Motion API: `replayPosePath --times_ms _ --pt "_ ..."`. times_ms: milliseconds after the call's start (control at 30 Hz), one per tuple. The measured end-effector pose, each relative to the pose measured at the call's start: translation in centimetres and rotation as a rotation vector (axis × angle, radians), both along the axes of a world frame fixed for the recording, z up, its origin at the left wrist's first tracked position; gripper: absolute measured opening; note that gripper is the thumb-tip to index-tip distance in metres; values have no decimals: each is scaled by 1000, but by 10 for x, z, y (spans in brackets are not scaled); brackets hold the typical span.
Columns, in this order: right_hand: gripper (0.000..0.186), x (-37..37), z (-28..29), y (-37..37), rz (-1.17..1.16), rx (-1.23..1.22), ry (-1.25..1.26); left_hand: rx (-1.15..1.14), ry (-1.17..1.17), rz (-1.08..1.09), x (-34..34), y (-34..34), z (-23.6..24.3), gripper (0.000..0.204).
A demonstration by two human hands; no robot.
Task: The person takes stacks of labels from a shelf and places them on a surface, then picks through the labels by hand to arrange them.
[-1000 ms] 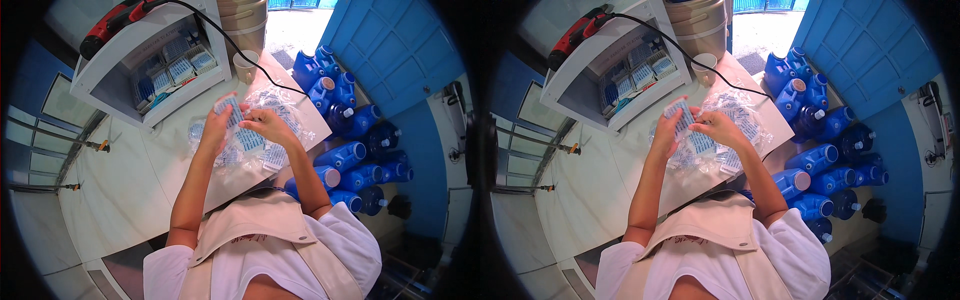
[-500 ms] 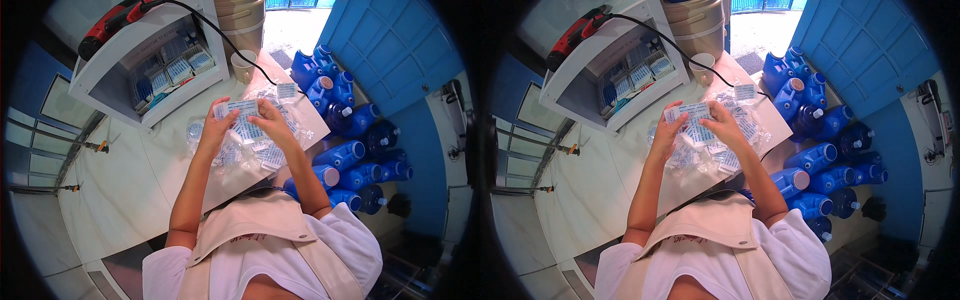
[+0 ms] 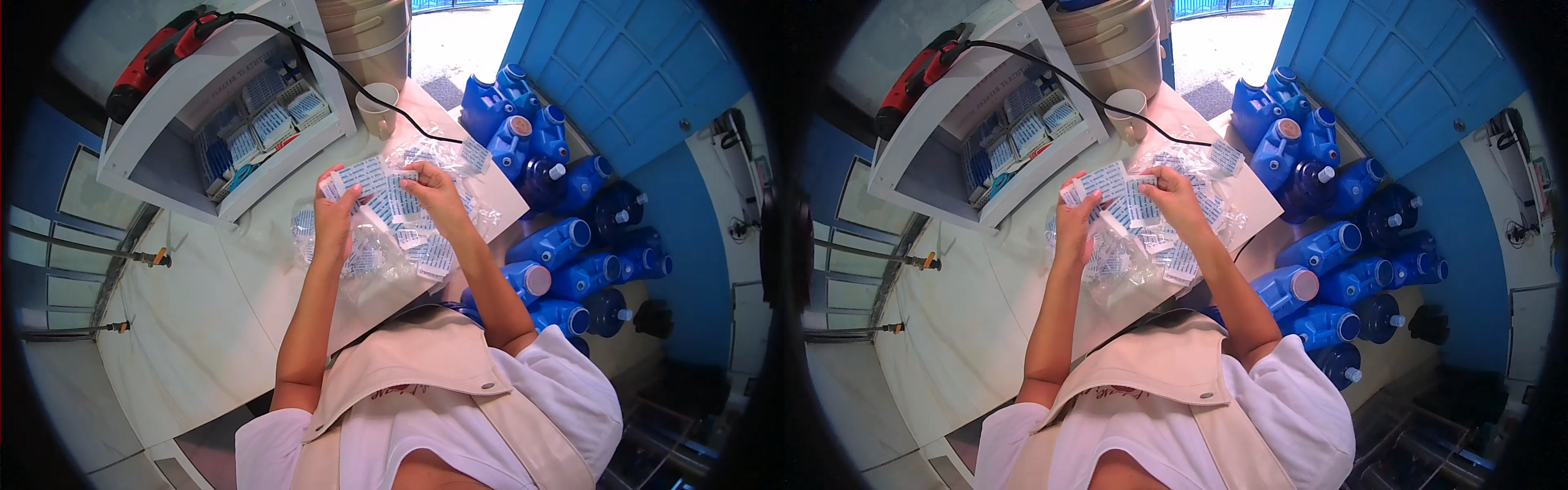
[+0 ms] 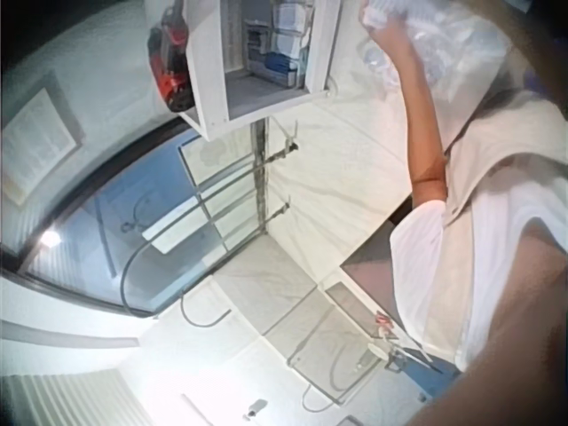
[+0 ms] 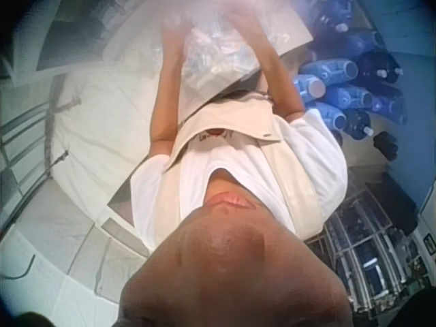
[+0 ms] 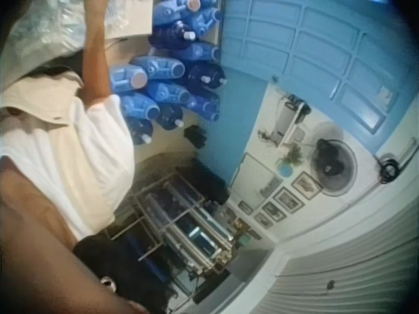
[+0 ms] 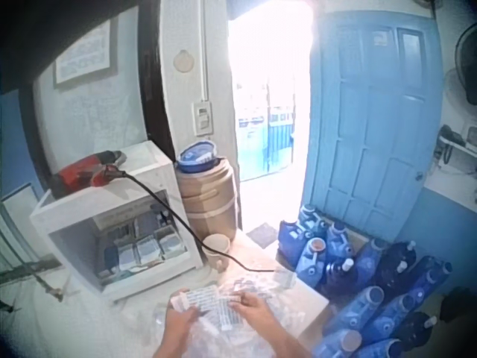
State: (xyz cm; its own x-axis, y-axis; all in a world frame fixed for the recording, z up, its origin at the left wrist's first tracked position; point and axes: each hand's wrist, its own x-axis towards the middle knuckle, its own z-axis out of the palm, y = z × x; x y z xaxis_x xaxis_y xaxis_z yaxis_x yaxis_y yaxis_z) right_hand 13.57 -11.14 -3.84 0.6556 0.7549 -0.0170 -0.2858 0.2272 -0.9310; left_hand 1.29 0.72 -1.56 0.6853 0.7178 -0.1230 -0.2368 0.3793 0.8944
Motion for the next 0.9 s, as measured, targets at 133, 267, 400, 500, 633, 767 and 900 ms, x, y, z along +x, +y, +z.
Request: replayPosePath --times_ms 133,267,400,500,633,767,900 --pt "26 7 8 -15 -130 95 91 6 -16 -15 -7 13 15 43" --pt "27 14 30 -23 -162 201 307 62 36 -75 -13 15 19 42" --pt "22 6 30 -10 -27 122 303 173 73 -310 -14 14 23 42" --pt "18 -6 32 0 112 43 265 144 18 -288 -15 15 22 43" --pt "18 -27 21 4 94 117 361 14 -103 -59 -8 3 17 42" --pt "18 -39 23 8 25 124 462 -187 -107 -47 -9 -3 19 38" --pt "14 -43 25 6 -110 23 162 -100 -135 -9 -8 -1 12 37"
